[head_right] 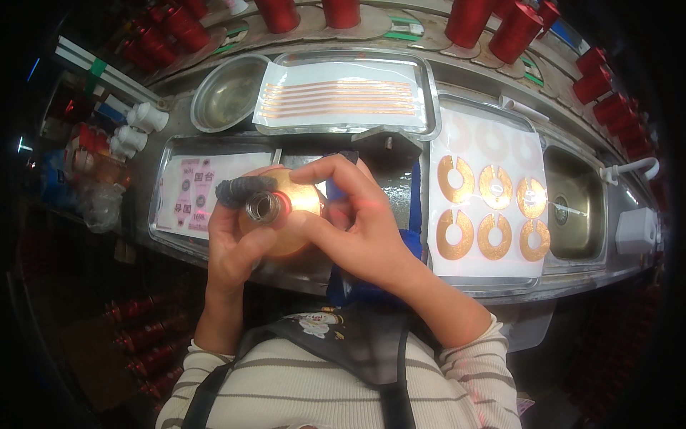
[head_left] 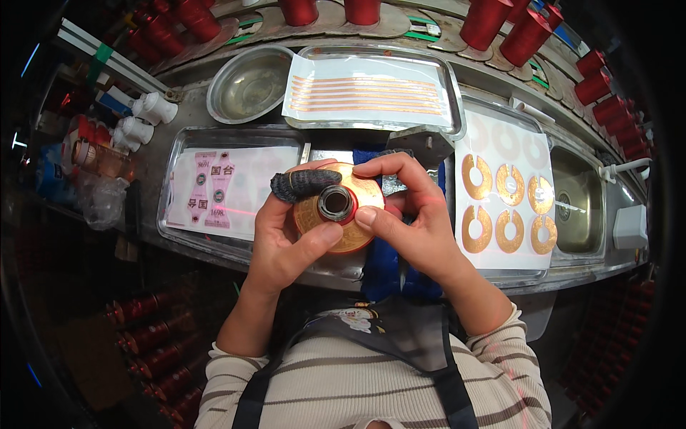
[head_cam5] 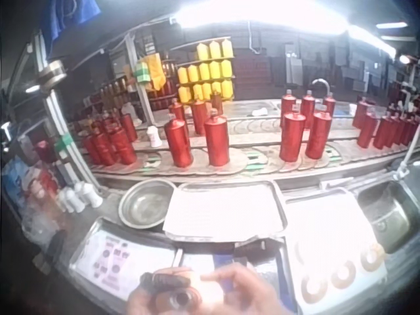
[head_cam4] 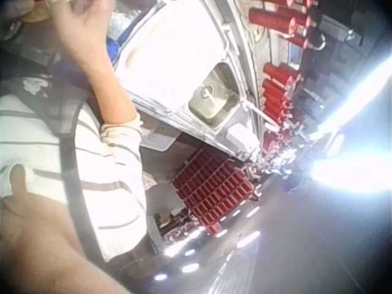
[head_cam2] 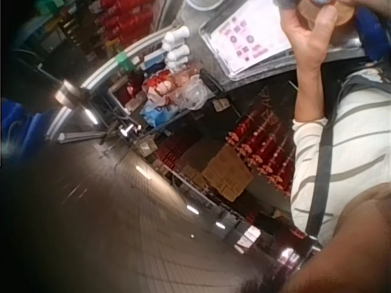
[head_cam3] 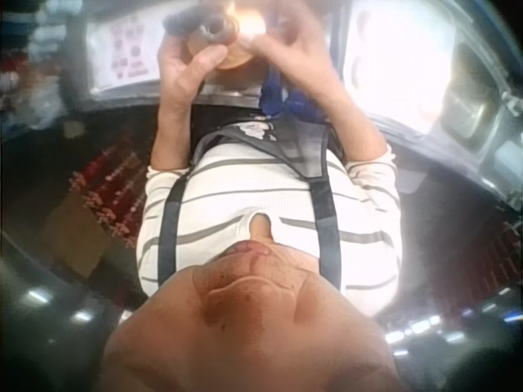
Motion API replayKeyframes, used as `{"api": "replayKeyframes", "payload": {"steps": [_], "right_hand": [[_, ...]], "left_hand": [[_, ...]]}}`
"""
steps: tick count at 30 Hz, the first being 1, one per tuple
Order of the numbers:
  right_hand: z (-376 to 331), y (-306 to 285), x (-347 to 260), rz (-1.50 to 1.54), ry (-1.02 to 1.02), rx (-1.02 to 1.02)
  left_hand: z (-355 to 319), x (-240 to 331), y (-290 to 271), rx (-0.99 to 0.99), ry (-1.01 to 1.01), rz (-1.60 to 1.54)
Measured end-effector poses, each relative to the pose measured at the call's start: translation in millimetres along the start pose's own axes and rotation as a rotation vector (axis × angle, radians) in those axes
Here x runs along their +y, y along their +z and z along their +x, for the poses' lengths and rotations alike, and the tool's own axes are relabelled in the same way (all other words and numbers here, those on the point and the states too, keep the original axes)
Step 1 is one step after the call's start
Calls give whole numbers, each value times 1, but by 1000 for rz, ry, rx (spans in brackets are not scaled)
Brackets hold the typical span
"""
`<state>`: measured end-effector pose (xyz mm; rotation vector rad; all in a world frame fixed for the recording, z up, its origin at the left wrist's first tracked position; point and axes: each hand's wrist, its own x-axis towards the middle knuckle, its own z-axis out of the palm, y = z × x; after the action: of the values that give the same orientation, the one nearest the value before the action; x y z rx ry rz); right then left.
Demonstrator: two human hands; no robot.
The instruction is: The person applies gold circular labels to the necks of red cylindrical containers. They pick up a container, place a label on the neck, smooth it down with a cloth, and then place the container on a nearby shelf. This process is repeated for multiple containers.
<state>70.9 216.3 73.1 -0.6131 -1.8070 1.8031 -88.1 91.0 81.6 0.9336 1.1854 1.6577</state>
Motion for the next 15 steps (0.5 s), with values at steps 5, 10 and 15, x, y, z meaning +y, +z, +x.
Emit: {"api": "replayKeyframes", "payload": {"steps": [5, 10, 15], "right_hand": [[1, -1, 1, 170, 58, -5], [13, -20, -4, 405, 204, 185], [-10, -36, -15, 648, 293, 371]], "left_hand": [[1, -3, -3, 2, 20, 45], [0, -6, -1, 9, 27, -3], [2, -9, -2, 11, 50, -4]]}}
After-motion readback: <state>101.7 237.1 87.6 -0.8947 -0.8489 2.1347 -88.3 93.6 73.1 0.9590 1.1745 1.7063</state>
